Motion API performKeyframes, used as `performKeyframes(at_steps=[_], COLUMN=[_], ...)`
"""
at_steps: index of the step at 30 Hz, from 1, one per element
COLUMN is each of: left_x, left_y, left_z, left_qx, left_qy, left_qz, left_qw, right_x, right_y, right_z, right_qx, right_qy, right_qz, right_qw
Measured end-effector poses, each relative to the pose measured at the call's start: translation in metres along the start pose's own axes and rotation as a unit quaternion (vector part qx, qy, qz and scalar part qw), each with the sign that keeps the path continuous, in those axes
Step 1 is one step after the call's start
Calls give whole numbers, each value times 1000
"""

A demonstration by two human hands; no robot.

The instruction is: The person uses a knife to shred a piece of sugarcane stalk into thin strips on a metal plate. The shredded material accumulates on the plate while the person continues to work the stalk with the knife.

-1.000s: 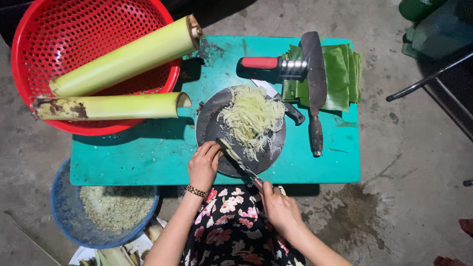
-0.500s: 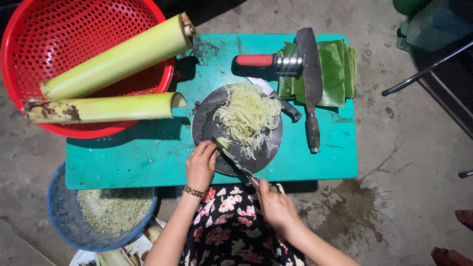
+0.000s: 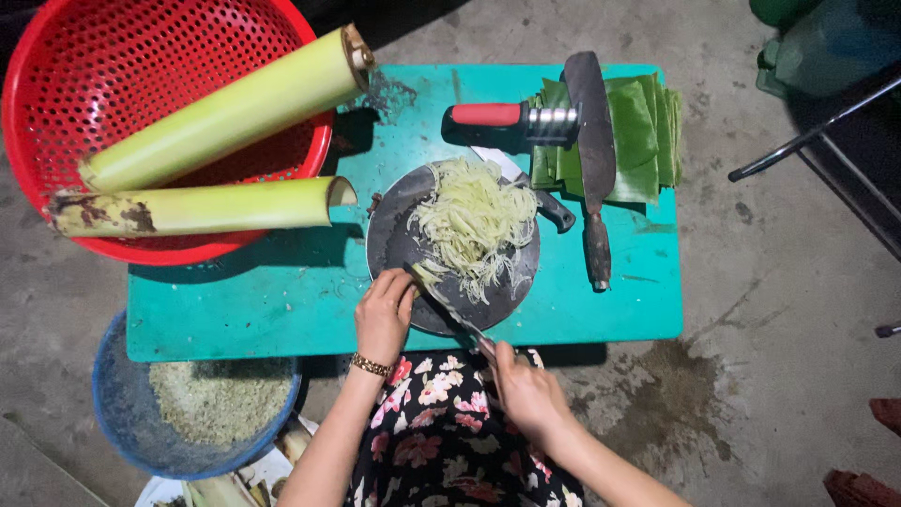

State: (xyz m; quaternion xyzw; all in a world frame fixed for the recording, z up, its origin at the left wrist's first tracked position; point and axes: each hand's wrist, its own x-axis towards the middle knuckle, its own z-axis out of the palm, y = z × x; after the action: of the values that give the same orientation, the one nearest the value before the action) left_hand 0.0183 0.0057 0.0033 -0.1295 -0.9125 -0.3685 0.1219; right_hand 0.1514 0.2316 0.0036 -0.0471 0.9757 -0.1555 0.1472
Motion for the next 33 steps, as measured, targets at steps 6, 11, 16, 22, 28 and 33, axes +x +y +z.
performKeyframes(at_steps=[6, 11, 16, 22, 28, 33], left_x=[1, 3, 2, -1, 1, 0], left_y=[2, 3, 1, -2, -2, -2], left_z=[-1, -5, -2, 1, -3, -2], left_qx=[-3, -18, -10, -15, -33, -34], left_qy=[3, -11, 4, 3, 1, 8], left_qz=[2, -13, -8, -2, -16, -8], left_qw=[1000, 1000, 1000, 1000, 999, 999], right_x=[43, 37, 5, 28, 46, -1], right_y=[-10, -9, -1, -5, -11, -4], right_z=[12, -8, -13, 7, -9, -15], right_qx=[7, 93, 26, -4, 99, 15], right_qy=[74, 27, 1, 74, 20, 15], right_qz=[-6, -3, -2, -35, -20, -11], right_qw=[997, 995, 1000, 997, 995, 1000])
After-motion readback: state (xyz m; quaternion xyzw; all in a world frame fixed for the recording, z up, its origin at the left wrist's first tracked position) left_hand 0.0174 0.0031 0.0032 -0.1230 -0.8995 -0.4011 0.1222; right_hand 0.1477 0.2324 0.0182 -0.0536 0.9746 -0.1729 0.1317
